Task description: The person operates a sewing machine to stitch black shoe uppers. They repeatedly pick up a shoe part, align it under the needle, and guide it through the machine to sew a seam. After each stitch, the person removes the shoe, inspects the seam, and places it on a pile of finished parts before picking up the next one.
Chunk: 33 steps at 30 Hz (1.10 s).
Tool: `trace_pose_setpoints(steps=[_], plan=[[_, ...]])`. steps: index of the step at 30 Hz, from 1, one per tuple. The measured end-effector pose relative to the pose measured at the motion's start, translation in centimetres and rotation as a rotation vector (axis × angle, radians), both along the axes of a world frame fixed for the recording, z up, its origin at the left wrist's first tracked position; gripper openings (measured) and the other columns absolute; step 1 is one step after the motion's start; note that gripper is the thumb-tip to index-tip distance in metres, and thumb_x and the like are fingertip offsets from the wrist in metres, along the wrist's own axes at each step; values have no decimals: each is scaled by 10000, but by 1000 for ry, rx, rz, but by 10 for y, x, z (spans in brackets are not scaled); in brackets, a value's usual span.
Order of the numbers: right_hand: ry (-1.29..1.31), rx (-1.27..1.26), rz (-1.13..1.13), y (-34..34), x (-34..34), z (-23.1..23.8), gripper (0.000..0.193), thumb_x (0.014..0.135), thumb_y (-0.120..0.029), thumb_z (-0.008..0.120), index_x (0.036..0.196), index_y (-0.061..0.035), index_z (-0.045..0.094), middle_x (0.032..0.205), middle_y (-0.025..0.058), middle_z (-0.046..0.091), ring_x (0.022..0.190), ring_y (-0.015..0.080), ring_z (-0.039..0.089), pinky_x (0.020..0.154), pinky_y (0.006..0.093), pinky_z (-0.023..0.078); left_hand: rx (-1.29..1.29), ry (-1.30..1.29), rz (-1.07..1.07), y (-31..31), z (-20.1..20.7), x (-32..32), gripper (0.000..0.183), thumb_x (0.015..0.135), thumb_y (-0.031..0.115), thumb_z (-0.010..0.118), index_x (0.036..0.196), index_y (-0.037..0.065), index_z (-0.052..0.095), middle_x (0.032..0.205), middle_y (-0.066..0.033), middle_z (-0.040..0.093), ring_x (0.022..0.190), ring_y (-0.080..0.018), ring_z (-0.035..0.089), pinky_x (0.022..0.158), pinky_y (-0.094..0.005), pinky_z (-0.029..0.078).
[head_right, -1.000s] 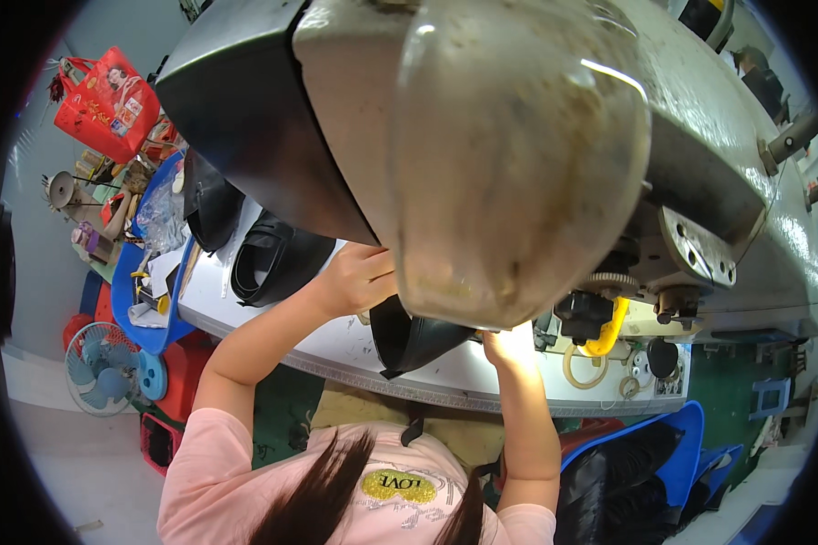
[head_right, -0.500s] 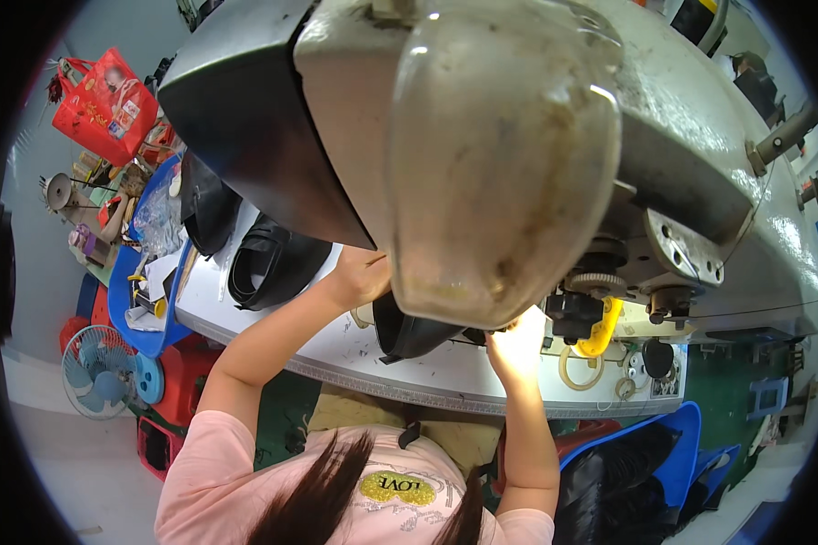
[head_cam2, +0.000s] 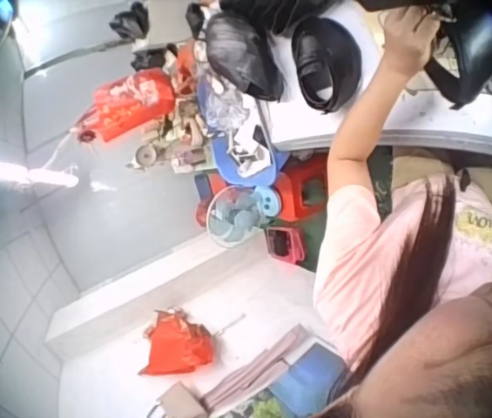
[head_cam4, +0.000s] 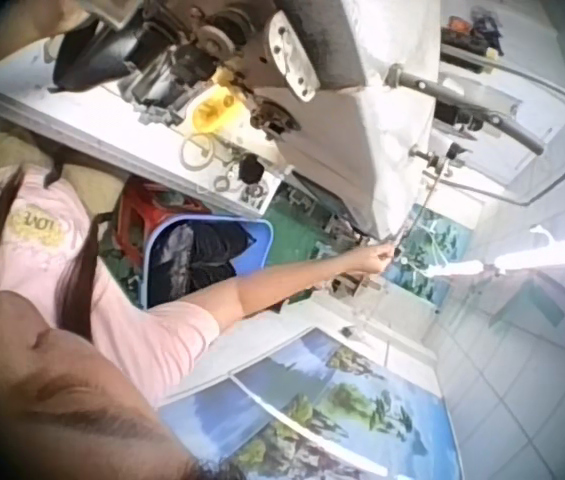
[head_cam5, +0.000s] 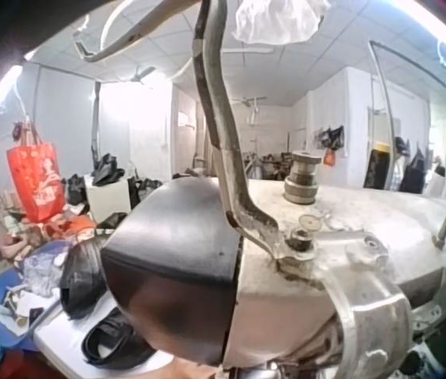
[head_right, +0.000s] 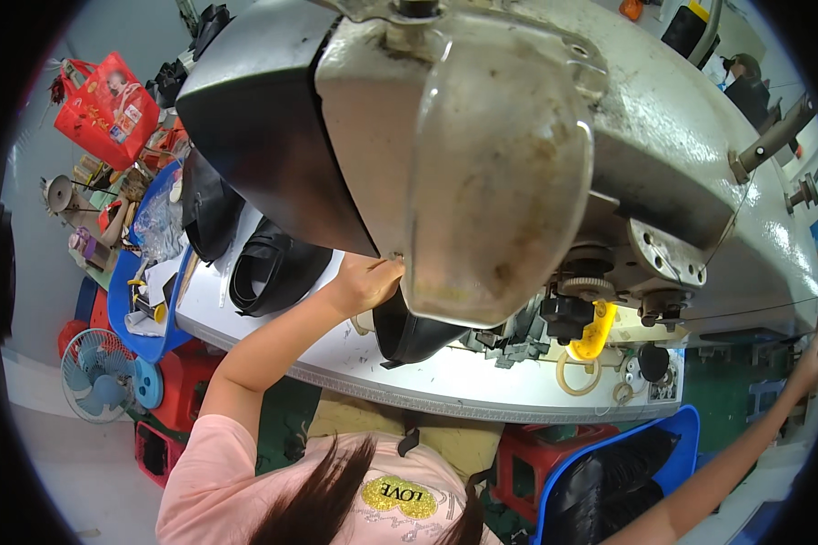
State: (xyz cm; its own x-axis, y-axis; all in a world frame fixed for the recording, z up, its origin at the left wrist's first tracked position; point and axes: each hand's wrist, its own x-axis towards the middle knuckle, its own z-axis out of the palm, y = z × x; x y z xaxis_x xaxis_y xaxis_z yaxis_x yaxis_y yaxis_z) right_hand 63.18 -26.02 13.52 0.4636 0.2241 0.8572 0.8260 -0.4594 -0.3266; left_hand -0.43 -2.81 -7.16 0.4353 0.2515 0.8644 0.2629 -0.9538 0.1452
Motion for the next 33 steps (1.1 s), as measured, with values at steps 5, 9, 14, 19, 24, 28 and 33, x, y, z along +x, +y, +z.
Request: trace_pose_setpoints(steps=[5, 9, 14, 19, 24, 28, 33], plan=[[-5, -86, 296, -12, 108, -33, 333, 865, -278, 477, 1072, -32, 565, 954, 112, 607, 791, 179, 572, 693, 292, 441, -396, -93, -98, 1, -16, 3, 190, 566, -48, 630, 737, 18, 582, 798, -90, 607, 735, -259, 582, 649, -344, 453], [127, 188, 147, 30, 2, -170, 321, 869, -254, 453, 1007, 10, 574, 963, 155, 604, 752, 191, 599, 632, 293, 457, -255, -74, -10, -2, -13, 3, 184, 575, -44, 626, 743, 18, 585, 788, -86, 606, 742, -258, 581, 661, -348, 449], [159, 239, 282, 15, -3, -191, 339, 884, -293, 426, 980, -21, 603, 901, 107, 609, 819, 155, 554, 695, 279, 417, -5, 24, 32, -5, 4, 3, 151, 589, -39, 617, 723, 14, 576, 771, -92, 604, 738, -260, 579, 666, -352, 449], [224, 209, 195, 9, -22, -70, 377, 880, -339, 455, 1035, -12, 562, 770, 30, 562, 616, 96, 483, 559, 222, 381, -289, -70, -29, -2, -11, 5, 146, 591, -40, 612, 723, 10, 577, 771, -92, 605, 728, -261, 579, 660, -351, 453], [206, 148, 309, -9, 46, -151, 320, 878, -177, 443, 1152, -13, 466, 865, 69, 589, 685, 110, 547, 572, 242, 426, 26, -8, 43, -2, 6, 7, 156, 592, -43, 608, 738, 8, 588, 773, -90, 606, 739, -260, 578, 652, -354, 453], [190, 263, 351, 29, -104, -171, 241, 843, -105, 485, 1037, 25, 546, 954, 100, 593, 903, 221, 565, 803, 313, 432, 61, -9, 85, -2, 5, 4, 129, 603, -45, 608, 719, 7, 587, 775, -87, 607, 730, -254, 581, 642, -344, 453], [-239, -155, 579, 20, -256, -175, 173, 766, 36, 467, 873, 4, 598, 907, 121, 601, 845, 260, 575, 776, 341, 449, 57, -1, 84, -2, 5, 5, 113, 610, -37, 616, 708, 8, 584, 780, -87, 609, 720, -242, 586, 629, -327, 459]])
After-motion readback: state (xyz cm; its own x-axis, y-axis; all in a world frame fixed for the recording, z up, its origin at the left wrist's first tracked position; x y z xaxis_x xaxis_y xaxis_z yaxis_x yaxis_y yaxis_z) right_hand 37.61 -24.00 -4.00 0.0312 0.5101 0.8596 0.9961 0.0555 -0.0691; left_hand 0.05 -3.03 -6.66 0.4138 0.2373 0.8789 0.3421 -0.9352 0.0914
